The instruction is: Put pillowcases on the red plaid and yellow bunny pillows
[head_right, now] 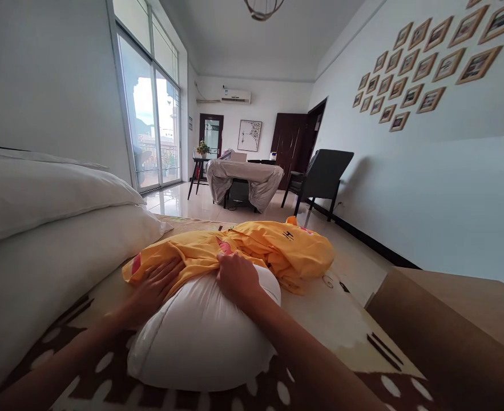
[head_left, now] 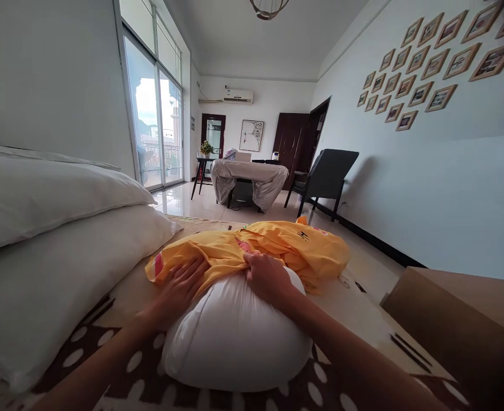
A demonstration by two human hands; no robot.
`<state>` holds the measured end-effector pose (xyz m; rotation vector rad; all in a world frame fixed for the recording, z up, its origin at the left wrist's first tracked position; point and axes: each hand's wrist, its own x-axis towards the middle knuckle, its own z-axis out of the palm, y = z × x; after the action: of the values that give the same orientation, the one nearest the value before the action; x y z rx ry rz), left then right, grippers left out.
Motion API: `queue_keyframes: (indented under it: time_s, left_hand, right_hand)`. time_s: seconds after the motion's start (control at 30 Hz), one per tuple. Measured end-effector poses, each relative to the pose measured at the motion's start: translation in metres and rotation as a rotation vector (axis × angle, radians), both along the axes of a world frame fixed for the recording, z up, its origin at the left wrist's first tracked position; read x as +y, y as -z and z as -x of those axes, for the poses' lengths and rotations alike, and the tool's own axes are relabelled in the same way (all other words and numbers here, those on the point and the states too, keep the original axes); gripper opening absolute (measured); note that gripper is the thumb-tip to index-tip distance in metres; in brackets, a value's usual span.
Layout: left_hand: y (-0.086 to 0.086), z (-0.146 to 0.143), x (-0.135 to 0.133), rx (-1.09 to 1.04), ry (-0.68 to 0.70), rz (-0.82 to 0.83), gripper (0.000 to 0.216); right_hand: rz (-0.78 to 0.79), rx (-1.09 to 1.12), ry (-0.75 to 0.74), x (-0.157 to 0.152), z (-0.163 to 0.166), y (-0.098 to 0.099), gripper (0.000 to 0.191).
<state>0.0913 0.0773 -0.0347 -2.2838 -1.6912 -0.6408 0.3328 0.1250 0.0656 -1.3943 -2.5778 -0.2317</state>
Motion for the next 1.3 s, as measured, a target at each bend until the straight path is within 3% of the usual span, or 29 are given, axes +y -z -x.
queue_keyframes:
  time_s: [0.1, 0.2, 0.3, 0.4, 0.53, 0.63, 0.77, 0.87, 0.97, 1.03, 1.17, 1.3]
  left_hand:
    - [-0.004, -0.004, -0.009, -0.054, -0.012, -0.193, 0.041]
    - [-0.015, -0.023, -0.044, -0.197, 0.066, -0.449, 0.024]
    - [-0.018, -0.049, -0.083, -0.290, 0.135, -0.403, 0.021]
    - [-0.010, -0.070, -0.100, -0.134, 0.080, -0.441, 0.033]
    - [0.000, -0.086, -0.088, 0.257, 0.097, -0.533, 0.050]
    - [-0.001, -0.092, -0.072, 0.334, 0.150, -0.486, 0.057]
    - [-0.002, -0.092, -0.059, 0.278, 0.126, -0.449, 0.055]
    - [-0.001, -0.088, -0.056, 0.223, 0.117, -0.405, 0.054]
    - [-0.002, -0.086, -0.054, 0.161, 0.110, -0.368, 0.053]
    - [-0.002, -0.086, -0.054, 0.138, 0.132, -0.343, 0.054]
    - [-0.005, -0.080, -0.053, -0.001, 0.167, -0.269, 0.048]
    - [-0.017, -0.066, -0.042, -0.283, 0.127, -0.184, 0.027]
  right_hand:
    - [0.007, -0.004, -0.007, 0.001, 0.002, -0.002, 0.023]
    - [0.011, -0.005, -0.010, 0.003, 0.003, -0.004, 0.025]
    - [0.017, -0.006, -0.014, 0.004, 0.002, -0.004, 0.025]
    - [0.017, -0.008, -0.019, 0.002, 0.003, -0.004, 0.024]
    - [0.002, -0.003, -0.018, -0.005, 0.002, -0.002, 0.022]
    - [0.006, 0.018, 0.013, -0.010, -0.004, -0.003, 0.024]
    - [0.050, 0.015, 0.061, -0.025, -0.024, -0.014, 0.038]
    - [-0.126, -0.070, 0.135, -0.053, -0.043, -0.016, 0.048]
    - [-0.329, -0.119, 0.072, -0.087, -0.053, 0.002, 0.058]
    - [-0.324, -0.133, -0.013, -0.101, -0.050, 0.020, 0.068]
    - [-0.240, -0.163, 0.007, -0.094, -0.025, 0.044, 0.092]
    - [-0.252, -0.166, -0.137, -0.073, -0.007, 0.043, 0.096]
